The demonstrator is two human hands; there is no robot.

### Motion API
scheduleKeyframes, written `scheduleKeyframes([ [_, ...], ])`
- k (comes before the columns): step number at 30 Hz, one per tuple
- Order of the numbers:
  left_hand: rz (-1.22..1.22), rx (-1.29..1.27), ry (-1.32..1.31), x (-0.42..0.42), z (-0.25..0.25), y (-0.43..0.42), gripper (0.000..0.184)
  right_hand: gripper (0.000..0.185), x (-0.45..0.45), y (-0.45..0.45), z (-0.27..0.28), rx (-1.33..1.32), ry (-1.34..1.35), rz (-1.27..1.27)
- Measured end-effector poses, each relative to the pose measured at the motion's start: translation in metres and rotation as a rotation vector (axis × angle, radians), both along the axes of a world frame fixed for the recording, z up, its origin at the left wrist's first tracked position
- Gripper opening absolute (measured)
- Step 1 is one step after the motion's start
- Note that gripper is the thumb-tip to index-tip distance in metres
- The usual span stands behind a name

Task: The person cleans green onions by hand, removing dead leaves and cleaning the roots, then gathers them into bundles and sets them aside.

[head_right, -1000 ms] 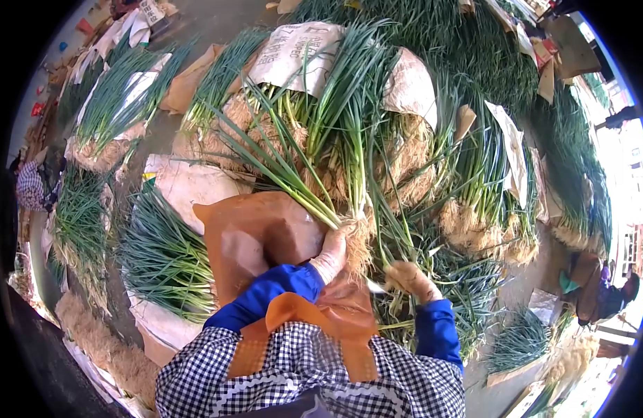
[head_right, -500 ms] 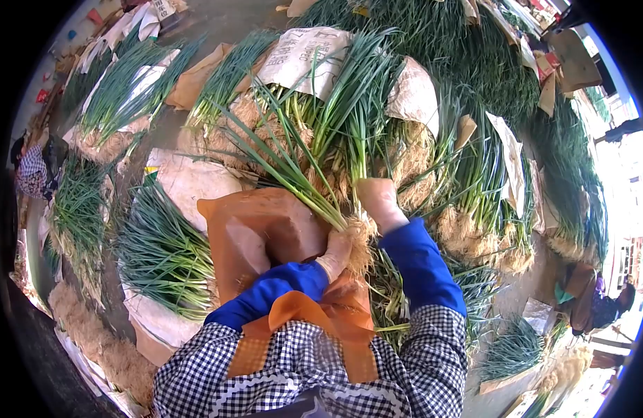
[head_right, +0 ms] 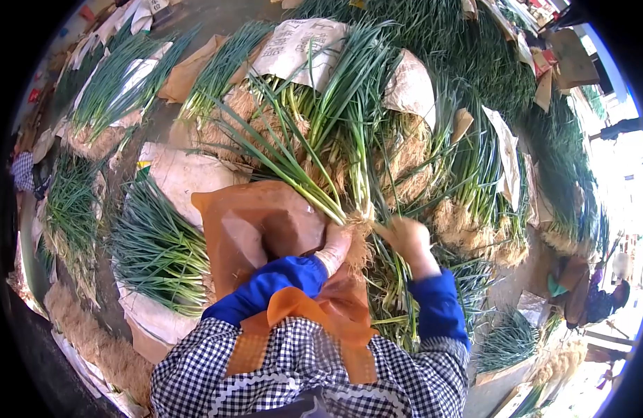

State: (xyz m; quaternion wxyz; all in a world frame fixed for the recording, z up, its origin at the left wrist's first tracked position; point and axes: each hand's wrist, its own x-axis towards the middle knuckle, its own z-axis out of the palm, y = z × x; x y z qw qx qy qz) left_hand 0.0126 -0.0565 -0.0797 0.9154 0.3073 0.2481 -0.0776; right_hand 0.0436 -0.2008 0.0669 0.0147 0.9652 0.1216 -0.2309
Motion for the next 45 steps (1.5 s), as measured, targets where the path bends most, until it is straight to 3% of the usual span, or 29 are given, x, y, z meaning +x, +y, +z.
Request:
scheduleKeyframes([
  [1, 0.031, -0.139, 0.005, 0.001, -0.029, -0.007, 0.020, 0.051, 0.016, 0.049, 0.038, 0.044, -0.036, -0.094],
  [2, 0.061, -0.279, 0.007, 0.004, -0.058, -0.014, 0.023, 0.060, 0.029, 0.061, 0.012, 0.137, -0.242, -0.015],
  [3, 0.012, -0.097, -0.049, -0.006, 0.028, 0.006, 0.012, 0.068, 0.048, 0.090, 0.027, -0.037, -0.032, -0.025],
  [5, 0.023, 0.009, -0.060, -0.003, 0.021, 0.000, 0.013, 0.062, 0.077, 0.094, -0.028, -0.194, 0.066, 0.139],
  [6, 0.035, 0.108, -0.061, 0.000, 0.027, -0.001, 0.015, 0.057, 0.081, 0.096, -0.031, -0.227, 0.070, 0.273],
  [7, 0.020, 0.266, -0.083, -0.004, 0.037, 0.002, 0.012, 0.035, 0.077, 0.093, -0.035, -0.209, 0.036, 0.287],
  [8, 0.017, 0.265, -0.085, -0.004, 0.038, 0.006, 0.012, 0.035, 0.070, 0.084, -0.037, -0.210, 0.035, 0.282],
  [10, -0.035, 0.246, -0.125, -0.001, 0.017, 0.004, 0.008, 0.022, 0.045, 0.053, -0.036, 0.697, -0.081, 0.232],
  [14, -0.080, 0.313, -0.100, -0.003, -0.016, -0.005, 0.007, 0.011, -0.045, 0.008, -0.022, 1.496, 0.356, -0.774],
  [15, -0.017, 0.565, -0.045, 0.005, -0.043, -0.018, 0.010, 0.012, -0.063, -0.006, -0.016, 1.320, 0.026, -0.510],
  [17, -0.071, 0.512, -0.094, -0.003, -0.002, -0.001, 0.009, 0.020, -0.085, -0.019, 0.003, 0.995, -0.519, -0.078],
  [19, -0.251, 0.424, -0.081, -0.007, 0.011, 0.008, 0.010, 0.012, -0.093, -0.019, 0.009, 1.203, -0.377, -0.494],
  [20, -0.294, 0.241, 0.012, -0.010, 0.009, 0.008, 0.009, 0.010, -0.088, -0.022, 0.000, 0.872, -0.631, -0.222],
  [22, -0.354, -0.134, 0.160, -0.019, 0.031, 0.014, 0.009, 0.026, -0.076, 0.006, 0.008, 1.646, -0.057, -1.052],
  [24, -0.408, -0.338, 0.243, -0.024, 0.051, 0.022, 0.011, 0.024, -0.062, 0.020, -0.015, 1.587, -0.116, -0.834],
  [26, -0.378, -0.328, -0.030, -0.019, 0.017, 0.023, 0.029, 0.024, -0.059, 0.028, -0.030, 1.465, -0.284, -0.660],
  [28, -0.369, -0.329, 0.174, -0.003, 0.081, 0.030, 0.037, 0.025, -0.059, 0.042, -0.014, 1.461, -0.365, -0.586],
  [30, -0.465, -0.457, 0.147, 0.013, 0.054, 0.024, 0.039, 0.023, -0.066, 0.045, -0.005, 1.510, -0.104, -0.698],
  [32, -0.432, -0.330, 0.078, 0.016, 0.026, 0.015, 0.035, 0.027, -0.067, 0.046, -0.009, 1.554, -0.146, -0.674],
  [34, -0.609, -0.397, 0.126, 0.003, 0.008, 0.022, 0.029, 0.028, -0.055, 0.043, -0.008, 1.689, -0.298, -0.781],
  [35, -0.628, -0.389, 0.134, -0.012, 0.064, 0.025, 0.023, 0.029, -0.039, 0.038, -0.026, 1.294, -0.784, -0.490],
  [36, -0.597, -0.283, 0.125, -0.026, 0.064, 0.019, 0.024, 0.028, -0.033, 0.038, -0.025, 1.697, -0.450, -0.832],
  [38, -0.539, -0.444, 0.107, -0.033, 0.037, 0.010, 0.024, 0.027, -0.032, 0.048, -0.024, 1.727, -0.269, -0.908],
  [39, -0.492, -0.535, 0.123, -0.033, 0.037, 0.008, 0.024, 0.025, -0.035, 0.052, -0.037, 1.906, -0.083, -1.029],
  [40, -0.446, -0.625, 0.138, -0.033, 0.039, 0.006, 0.024, 0.023, -0.043, 0.055, -0.042, 1.601, -0.340, -0.713],
  [42, -0.493, -0.562, 0.069, -0.034, 0.042, 0.014, 0.023, 0.023, -0.055, 0.052, -0.046, 1.554, -0.382, -0.665],
  [44, -0.457, -0.572, 0.044, -0.029, 0.046, 0.006, 0.020, 0.022, -0.069, 0.048, -0.049, 1.667, -0.394, -0.715],
  [45, -0.430, -0.493, 0.094, -0.029, 0.085, 0.007, 0.016, 0.022, -0.077, 0.046, -0.034, 1.893, -0.272, -0.907],
])
